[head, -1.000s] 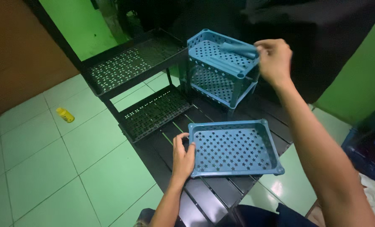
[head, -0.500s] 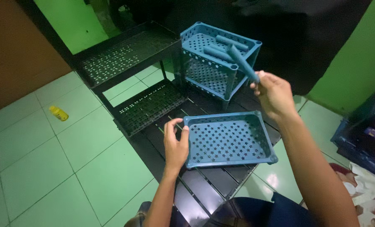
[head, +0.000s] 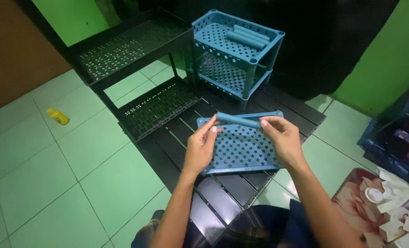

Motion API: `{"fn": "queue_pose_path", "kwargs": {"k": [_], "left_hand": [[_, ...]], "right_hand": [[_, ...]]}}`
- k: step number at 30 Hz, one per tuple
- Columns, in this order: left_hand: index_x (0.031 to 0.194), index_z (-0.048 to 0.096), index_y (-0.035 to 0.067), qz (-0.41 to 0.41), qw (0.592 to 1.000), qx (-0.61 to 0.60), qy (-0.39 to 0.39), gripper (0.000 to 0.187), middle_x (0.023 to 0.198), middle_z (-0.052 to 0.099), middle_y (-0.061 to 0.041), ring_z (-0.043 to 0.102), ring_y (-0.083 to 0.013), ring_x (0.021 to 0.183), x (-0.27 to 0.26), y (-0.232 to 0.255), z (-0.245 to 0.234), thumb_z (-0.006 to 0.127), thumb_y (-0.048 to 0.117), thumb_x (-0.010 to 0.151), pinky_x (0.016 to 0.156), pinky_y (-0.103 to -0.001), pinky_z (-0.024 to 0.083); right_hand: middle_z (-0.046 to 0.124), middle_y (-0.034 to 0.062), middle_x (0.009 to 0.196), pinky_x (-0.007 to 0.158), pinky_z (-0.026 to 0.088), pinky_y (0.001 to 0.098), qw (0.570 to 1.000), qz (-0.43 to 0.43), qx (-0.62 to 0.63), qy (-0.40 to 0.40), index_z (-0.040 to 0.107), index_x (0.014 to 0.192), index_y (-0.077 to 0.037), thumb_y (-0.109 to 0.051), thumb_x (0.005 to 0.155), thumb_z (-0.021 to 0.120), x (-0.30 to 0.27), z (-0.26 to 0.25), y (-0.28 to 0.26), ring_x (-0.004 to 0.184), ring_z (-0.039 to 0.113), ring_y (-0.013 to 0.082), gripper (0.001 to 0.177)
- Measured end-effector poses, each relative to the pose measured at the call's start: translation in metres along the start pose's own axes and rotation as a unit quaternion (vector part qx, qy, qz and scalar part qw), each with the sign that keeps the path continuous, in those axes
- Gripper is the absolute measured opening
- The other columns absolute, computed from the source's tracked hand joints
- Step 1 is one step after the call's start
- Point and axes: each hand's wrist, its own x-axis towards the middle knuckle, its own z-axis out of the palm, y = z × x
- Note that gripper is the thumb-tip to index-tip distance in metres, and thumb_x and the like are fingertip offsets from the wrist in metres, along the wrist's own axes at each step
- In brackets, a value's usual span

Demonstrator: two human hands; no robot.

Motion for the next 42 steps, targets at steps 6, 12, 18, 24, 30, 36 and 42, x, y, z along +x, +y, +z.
{"fn": "queue_pose_path", "kwargs": {"k": [6, 12, 18, 24, 30, 36, 42], "left_hand": [[0.138, 0.063, -0.001, -0.042, 0.998, 0.023, 0.029, 0.041, 0.112, 0.079, -0.014, 0.073, -0.0153, 0.103, -0.001, -0.006, 0.002, 0.061, 0.017, 0.103, 0.091, -0.027, 0.055], [0.124, 0.070, 0.006, -0.026, 0.987, 0.138, 0.073, 0.031, 0.111, 0.076, -0.010, 0.072, -0.0198, 0.099, -0.005, -0.002, 0.006, 0.067, 0.020, 0.097, 0.087, -0.034, 0.056], [0.102, 0.078, 0.010, 0.014, 0.929, 0.366, 0.057, 0.019, 0.111, 0.063, -0.008, 0.053, -0.0301, 0.111, -0.008, -0.009, 0.000, 0.073, 0.023, 0.089, 0.097, -0.045, 0.038], [0.103, 0.079, 0.010, 0.021, 0.908, 0.415, 0.053, 0.022, 0.114, 0.064, -0.009, 0.052, -0.0301, 0.115, -0.011, -0.014, 0.001, 0.072, 0.026, 0.090, 0.097, -0.049, 0.033], [0.111, 0.077, 0.010, 0.019, 0.921, 0.379, 0.083, 0.027, 0.118, 0.063, -0.010, 0.052, -0.0309, 0.118, -0.009, -0.014, -0.003, 0.071, 0.024, 0.090, 0.100, -0.047, 0.033], [0.119, 0.074, 0.012, 0.013, 0.933, 0.351, 0.075, 0.034, 0.129, 0.064, -0.007, 0.054, -0.0278, 0.126, -0.001, -0.018, -0.011, 0.071, 0.027, 0.089, 0.105, -0.048, 0.035], [0.124, 0.071, 0.011, -0.017, 0.943, 0.330, 0.040, 0.039, 0.136, 0.061, -0.008, 0.050, -0.0285, 0.132, 0.002, -0.018, -0.017, 0.071, 0.028, 0.089, 0.108, -0.048, 0.035]], "right_hand": [[0.070, 0.0092, 0.114, 0.095, 0.058, 0.0282, 0.990, -0.091, 0.108, 0.004, 0.066, 0.115, 0.001, 0.001, 0.087, 0.075, 0.000, 0.005, 0.010, 0.110, 0.070, 0.0159, 0.029], [0.070, 0.0106, 0.115, 0.092, 0.059, 0.0299, 0.988, -0.115, -0.106, -0.002, 0.071, 0.111, -0.003, -0.002, 0.090, 0.075, -0.004, 0.002, 0.003, 0.103, 0.072, 0.0183, 0.022], [0.071, 0.0158, 0.114, 0.092, 0.055, 0.0386, 0.904, -0.247, -0.345, -0.044, 0.073, 0.108, -0.001, -0.005, 0.088, 0.073, -0.006, 0.006, 0.008, 0.104, 0.070, 0.0338, 0.021], [0.070, 0.0188, 0.116, 0.091, 0.054, 0.0410, 0.903, -0.232, -0.357, -0.047, 0.072, 0.109, 0.000, -0.003, 0.088, 0.071, 0.000, 0.006, 0.013, 0.103, 0.069, 0.0379, 0.022], [0.072, 0.0165, 0.112, 0.091, 0.057, 0.0379, 0.915, -0.254, -0.312, -0.001, 0.072, 0.109, -0.001, -0.001, 0.091, 0.068, 0.003, -0.003, 0.002, 0.103, 0.071, 0.0324, 0.019], [0.072, 0.0150, 0.101, 0.075, 0.056, 0.0351, 0.908, -0.252, -0.330, 0.058, 0.075, 0.107, -0.003, -0.005, 0.094, 0.071, 0.037, -0.006, -0.038, 0.084, 0.071, 0.0252, 0.014], [0.072, 0.0143, 0.097, 0.073, 0.056, 0.0359, 0.877, -0.383, -0.276, 0.092, 0.074, 0.105, -0.001, -0.012, 0.101, 0.073, 0.122, 0.000, -0.083, 0.081, 0.071, 0.0237, 0.012]]}}
